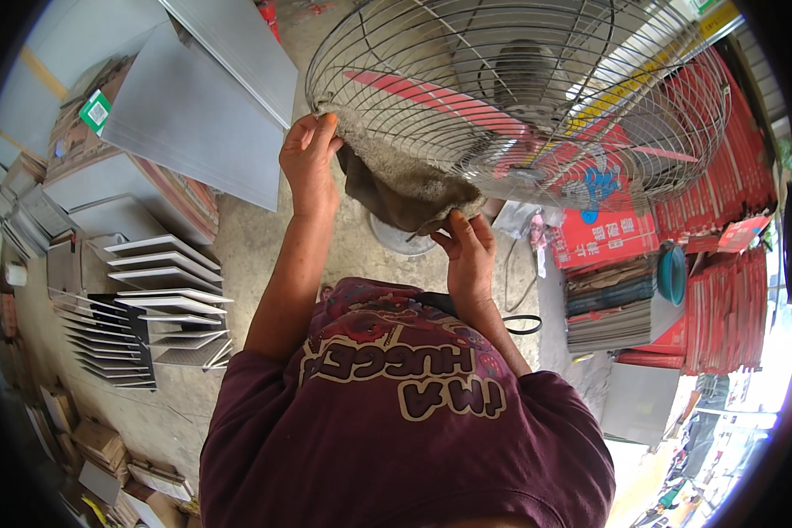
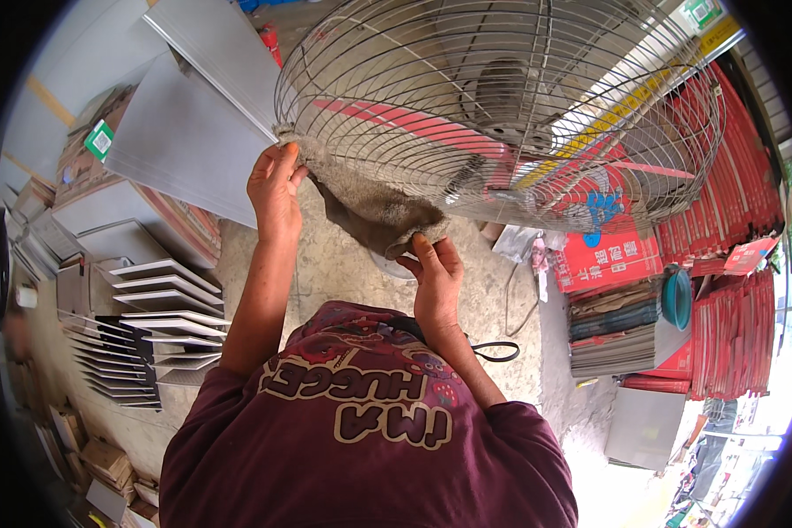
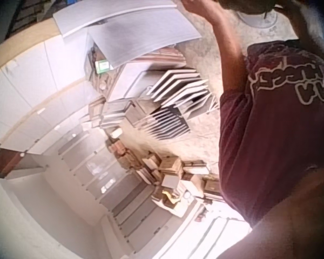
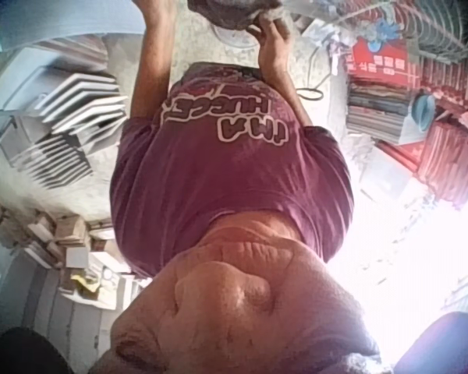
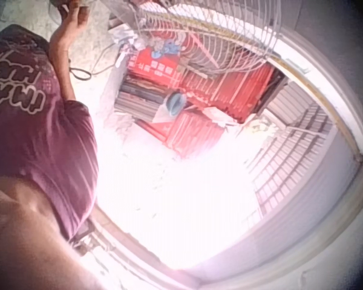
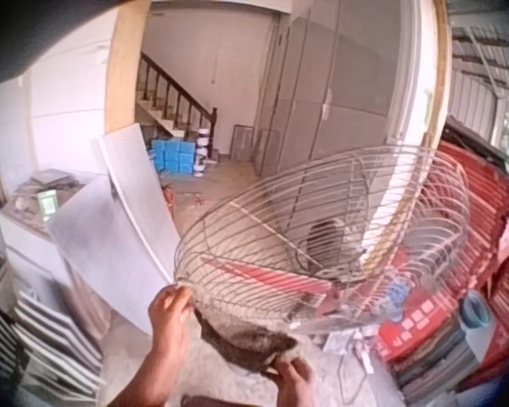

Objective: The person wipes the metal grill of a standing electric fan with a cloth.

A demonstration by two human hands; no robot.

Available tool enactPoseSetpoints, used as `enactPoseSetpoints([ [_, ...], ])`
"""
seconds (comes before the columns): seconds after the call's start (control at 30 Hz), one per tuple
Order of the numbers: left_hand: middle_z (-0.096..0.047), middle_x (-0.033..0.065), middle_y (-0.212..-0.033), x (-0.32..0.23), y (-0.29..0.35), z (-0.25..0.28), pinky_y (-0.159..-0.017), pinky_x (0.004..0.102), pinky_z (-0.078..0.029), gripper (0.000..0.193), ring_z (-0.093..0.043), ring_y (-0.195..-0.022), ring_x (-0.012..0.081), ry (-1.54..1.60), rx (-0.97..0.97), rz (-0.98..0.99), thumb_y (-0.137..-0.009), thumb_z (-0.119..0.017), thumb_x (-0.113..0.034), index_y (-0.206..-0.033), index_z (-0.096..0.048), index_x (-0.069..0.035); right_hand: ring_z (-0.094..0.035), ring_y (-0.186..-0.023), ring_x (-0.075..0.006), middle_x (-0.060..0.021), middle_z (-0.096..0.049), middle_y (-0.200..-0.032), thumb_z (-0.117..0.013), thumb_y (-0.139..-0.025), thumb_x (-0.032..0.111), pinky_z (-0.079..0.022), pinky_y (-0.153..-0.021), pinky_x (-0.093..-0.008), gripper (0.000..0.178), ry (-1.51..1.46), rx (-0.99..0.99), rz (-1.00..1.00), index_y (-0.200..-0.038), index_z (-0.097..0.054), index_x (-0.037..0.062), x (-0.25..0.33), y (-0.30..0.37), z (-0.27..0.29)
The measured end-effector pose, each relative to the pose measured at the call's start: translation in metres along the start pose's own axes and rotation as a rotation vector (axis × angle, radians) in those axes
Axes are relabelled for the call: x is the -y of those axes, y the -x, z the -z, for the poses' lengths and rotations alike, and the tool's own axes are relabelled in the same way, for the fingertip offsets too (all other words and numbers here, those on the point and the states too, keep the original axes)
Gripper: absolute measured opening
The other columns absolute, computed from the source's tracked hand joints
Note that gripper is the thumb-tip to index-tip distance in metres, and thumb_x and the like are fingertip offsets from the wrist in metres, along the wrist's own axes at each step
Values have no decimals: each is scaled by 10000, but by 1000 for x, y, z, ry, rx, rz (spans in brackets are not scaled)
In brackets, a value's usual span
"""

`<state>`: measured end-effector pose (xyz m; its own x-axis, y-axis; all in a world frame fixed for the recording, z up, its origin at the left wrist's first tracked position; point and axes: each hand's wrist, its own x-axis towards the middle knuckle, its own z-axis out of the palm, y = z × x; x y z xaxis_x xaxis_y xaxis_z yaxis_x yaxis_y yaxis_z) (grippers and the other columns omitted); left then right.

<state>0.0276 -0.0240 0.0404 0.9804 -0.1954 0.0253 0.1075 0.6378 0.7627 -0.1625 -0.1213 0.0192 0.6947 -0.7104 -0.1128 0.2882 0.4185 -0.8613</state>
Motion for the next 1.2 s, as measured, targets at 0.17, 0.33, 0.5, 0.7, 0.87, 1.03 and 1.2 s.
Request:
enactPoseSetpoints([
  [0.17,-571,11,-793,30,-14,29,-677,292,-461,118,-550,-710,122,3,-95,121,-765,-642,-101,-793,-526,-97,-590,-797,-147,-34,-593,-875,-526,-848,115,-497,-668,-284,118,12,-2,-27,-941,-552,47,-3,1,2],
  [0.33,-571,27,-800,37,-14,40,-652,283,-473,138,-556,-696,135,-11,-131,156,-764,-642,-98,-848,-536,-77,-589,-796,-147,-34,-592,-873,-527,-842,103,-498,-666,-284,113,14,-14,-41,-937,-553,46,-6,1,2],
  [0.5,-577,20,-820,-4,4,9,-648,280,-460,116,-541,-695,119,-1,-45,-92,-773,-641,-108,-847,-555,-80,-586,-799,-145,-36,-592,-875,-532,-838,97,-500,-671,-286,128,8,-21,-15,-952,-555,43,-1,3,-1],
  [0.7,-526,-13,-714,-45,12,-46,-590,162,-433,99,-493,-687,41,-106,194,-546,-768,-608,41,-855,-566,20,-578,-802,-131,-34,-594,-906,-534,-842,99,-499,-683,-287,154,38,39,43,-980,-551,32,8,4,-9],
  [0.87,-519,56,-840,-39,-3,-54,-564,209,-444,168,-521,-667,103,-479,195,-974,-688,-631,87,-815,-578,-10,-576,-819,-131,-37,-593,-938,-530,-847,93,-498,-694,-287,181,68,101,74,-1017,-544,32,15,7,-16],
  [1.03,-508,56,-801,-30,-12,-43,-562,223,-440,172,-512,-625,125,-643,111,-1094,-668,-646,76,-775,-564,-30,-579,-818,-133,-41,-593,-941,-531,-846,91,-500,-693,-286,186,53,88,49,-1022,-542,34,13,6,-12],
  [1.2,-508,58,-781,-11,-18,-19,-560,216,-446,162,-511,-624,125,-606,84,-903,-684,-638,73,-766,-538,-25,-581,-814,-134,-42,-595,-939,-532,-845,93,-500,-693,-284,185,65,76,34,-1020,-542,31,14,7,-14],
])
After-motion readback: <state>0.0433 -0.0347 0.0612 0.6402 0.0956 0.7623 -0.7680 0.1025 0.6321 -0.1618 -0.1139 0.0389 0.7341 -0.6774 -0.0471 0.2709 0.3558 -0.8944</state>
